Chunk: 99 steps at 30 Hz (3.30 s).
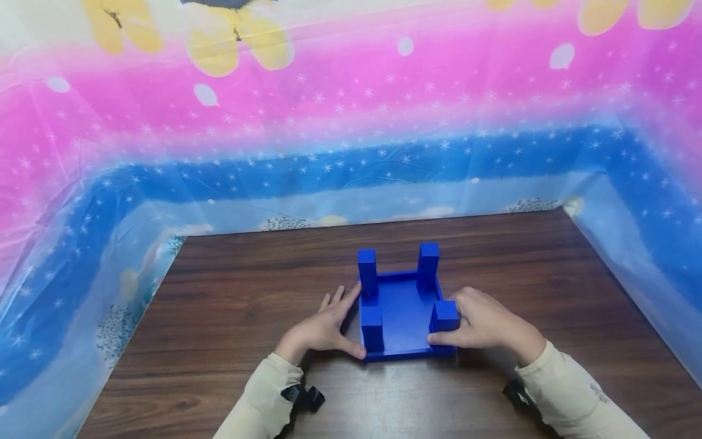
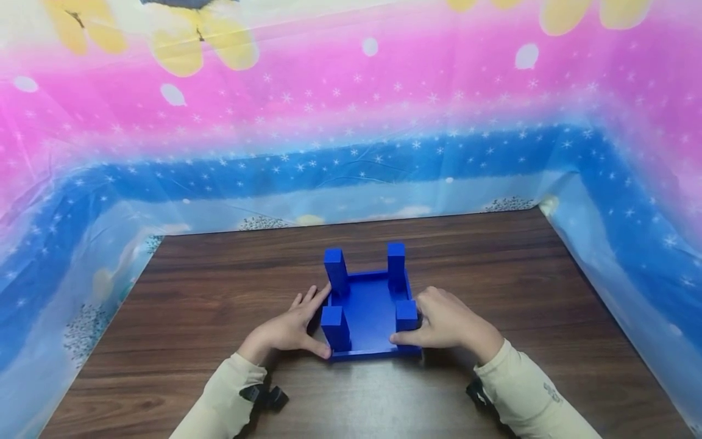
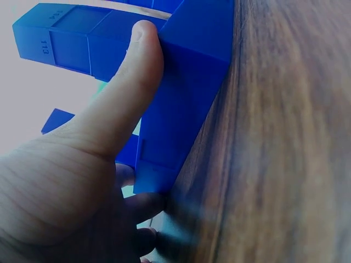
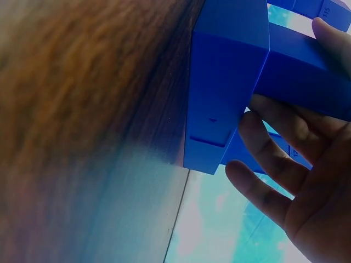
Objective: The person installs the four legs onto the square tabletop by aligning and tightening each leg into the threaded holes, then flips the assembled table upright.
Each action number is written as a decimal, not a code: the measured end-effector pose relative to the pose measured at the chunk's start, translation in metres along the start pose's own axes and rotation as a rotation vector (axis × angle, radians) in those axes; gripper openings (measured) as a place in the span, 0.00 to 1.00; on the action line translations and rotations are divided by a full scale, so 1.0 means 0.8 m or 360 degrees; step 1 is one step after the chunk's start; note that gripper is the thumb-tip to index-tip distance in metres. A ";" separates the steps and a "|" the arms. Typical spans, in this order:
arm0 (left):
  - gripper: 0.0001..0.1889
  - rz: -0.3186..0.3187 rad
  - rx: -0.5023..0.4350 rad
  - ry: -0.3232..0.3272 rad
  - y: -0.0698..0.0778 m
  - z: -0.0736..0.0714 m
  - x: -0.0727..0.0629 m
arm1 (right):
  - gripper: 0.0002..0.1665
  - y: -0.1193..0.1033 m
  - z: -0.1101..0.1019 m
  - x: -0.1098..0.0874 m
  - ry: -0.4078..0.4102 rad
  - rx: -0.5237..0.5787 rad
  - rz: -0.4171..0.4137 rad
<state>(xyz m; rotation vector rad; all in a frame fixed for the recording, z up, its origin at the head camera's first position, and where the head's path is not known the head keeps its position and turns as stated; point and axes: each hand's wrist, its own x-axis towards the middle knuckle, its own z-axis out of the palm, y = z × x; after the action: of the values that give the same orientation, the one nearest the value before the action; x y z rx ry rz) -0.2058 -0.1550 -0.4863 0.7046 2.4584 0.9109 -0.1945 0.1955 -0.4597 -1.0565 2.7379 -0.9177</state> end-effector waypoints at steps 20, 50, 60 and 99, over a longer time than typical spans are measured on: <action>0.68 0.0054 0.0183 0.0042 0.015 -0.003 -0.019 | 0.36 -0.006 -0.002 -0.010 -0.0086 -0.0180 0.0163; 0.45 0.0195 0.0777 0.0047 0.050 0.011 -0.035 | 0.31 0.031 0.005 -0.015 -0.0353 -0.0579 -0.0231; 0.40 0.0210 0.0784 0.0034 0.048 0.012 -0.033 | 0.26 0.033 0.005 -0.014 -0.0368 -0.0573 -0.0291; 0.37 0.0688 -0.0102 -0.0065 0.074 -0.036 -0.056 | 0.34 0.015 -0.049 -0.022 -0.0352 0.0634 -0.0414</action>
<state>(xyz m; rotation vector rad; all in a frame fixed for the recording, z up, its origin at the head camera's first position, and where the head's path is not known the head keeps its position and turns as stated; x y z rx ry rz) -0.1677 -0.1563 -0.4163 1.2478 2.2673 1.1084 -0.1989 0.2336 -0.4365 -1.3496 2.1527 -1.2293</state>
